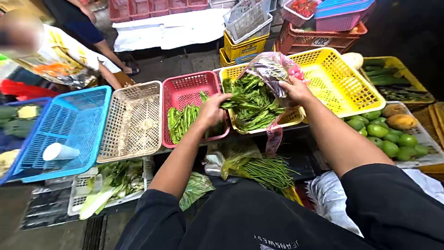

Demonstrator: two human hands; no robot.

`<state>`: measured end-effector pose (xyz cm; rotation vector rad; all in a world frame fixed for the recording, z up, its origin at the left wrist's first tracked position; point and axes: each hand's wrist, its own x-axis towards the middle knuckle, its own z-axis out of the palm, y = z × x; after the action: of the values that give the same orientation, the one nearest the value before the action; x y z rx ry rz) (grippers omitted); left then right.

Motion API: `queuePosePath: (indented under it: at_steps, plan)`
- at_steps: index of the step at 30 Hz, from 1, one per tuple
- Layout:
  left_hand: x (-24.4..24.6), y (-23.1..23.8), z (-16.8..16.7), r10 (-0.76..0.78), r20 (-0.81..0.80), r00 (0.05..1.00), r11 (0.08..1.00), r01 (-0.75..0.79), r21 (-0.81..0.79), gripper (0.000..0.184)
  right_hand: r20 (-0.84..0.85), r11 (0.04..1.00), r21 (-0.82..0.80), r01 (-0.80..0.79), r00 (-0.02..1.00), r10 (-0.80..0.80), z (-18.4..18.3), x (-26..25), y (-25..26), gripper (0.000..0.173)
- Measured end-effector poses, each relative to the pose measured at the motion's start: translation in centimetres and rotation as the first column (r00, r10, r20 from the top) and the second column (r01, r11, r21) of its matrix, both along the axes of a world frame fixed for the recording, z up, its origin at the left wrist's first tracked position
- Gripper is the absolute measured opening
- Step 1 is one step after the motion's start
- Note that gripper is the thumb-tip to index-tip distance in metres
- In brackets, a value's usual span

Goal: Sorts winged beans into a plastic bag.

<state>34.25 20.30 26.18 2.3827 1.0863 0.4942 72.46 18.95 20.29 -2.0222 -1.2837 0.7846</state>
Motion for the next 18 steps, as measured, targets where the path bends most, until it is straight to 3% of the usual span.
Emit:
queuePosePath:
  at_steps: [3, 5, 8, 10, 14, 16, 18]
  plan:
    - [-4.9, -1.2, 0.2, 0.229, 0.069, 0.971, 0.973, -0.231, 0.017, 0.059, -0.014, 1.000, 0.004, 0.027, 1.000, -0.027, 0.1, -0.1, 0.0, 0.059]
    - [-5.8, -2.0, -1.5, 0.375, -0.087, 0.923, 0.927, -0.373, 0.040, 0.060, -0.021, 0.999, -0.009, 0.040, 0.999, -0.040, 0.3, -0.3, 0.2, 0.059]
    - [-6.0, -3.1, -4.9, 0.293, -0.325, 0.899, 0.930, -0.347, -0.121, 0.068, -0.012, 0.998, -0.025, 0.060, 0.998, -0.060, 0.4, -0.7, 0.2, 0.058]
    - [-6.8, -3.6, -5.5, 0.253, -0.287, 0.924, 0.931, -0.313, -0.189, 0.069, 0.001, 0.997, -0.022, 0.073, 0.997, -0.073, 0.3, -0.7, 0.4, 0.059]
    - [-10.9, -3.9, -3.6, 0.315, -0.031, 0.949, 0.941, -0.317, -0.122, 0.041, -0.002, 0.997, -0.006, 0.082, 0.997, -0.082, 0.3, -1.1, 0.2, 0.058]
    - [-12.8, -3.4, -3.7, 0.323, -0.064, 0.944, 0.941, -0.327, -0.084, 0.040, -0.009, 0.996, -0.006, 0.085, 0.996, -0.085, 0.4, -1.3, 0.1, 0.059]
    - [-14.0, -2.7, -4.7, 0.314, -0.203, 0.928, 0.944, -0.327, -0.037, 0.045, 0.003, 0.997, 0.001, 0.080, 0.997, -0.080, 0.3, -1.3, 0.1, 0.060]
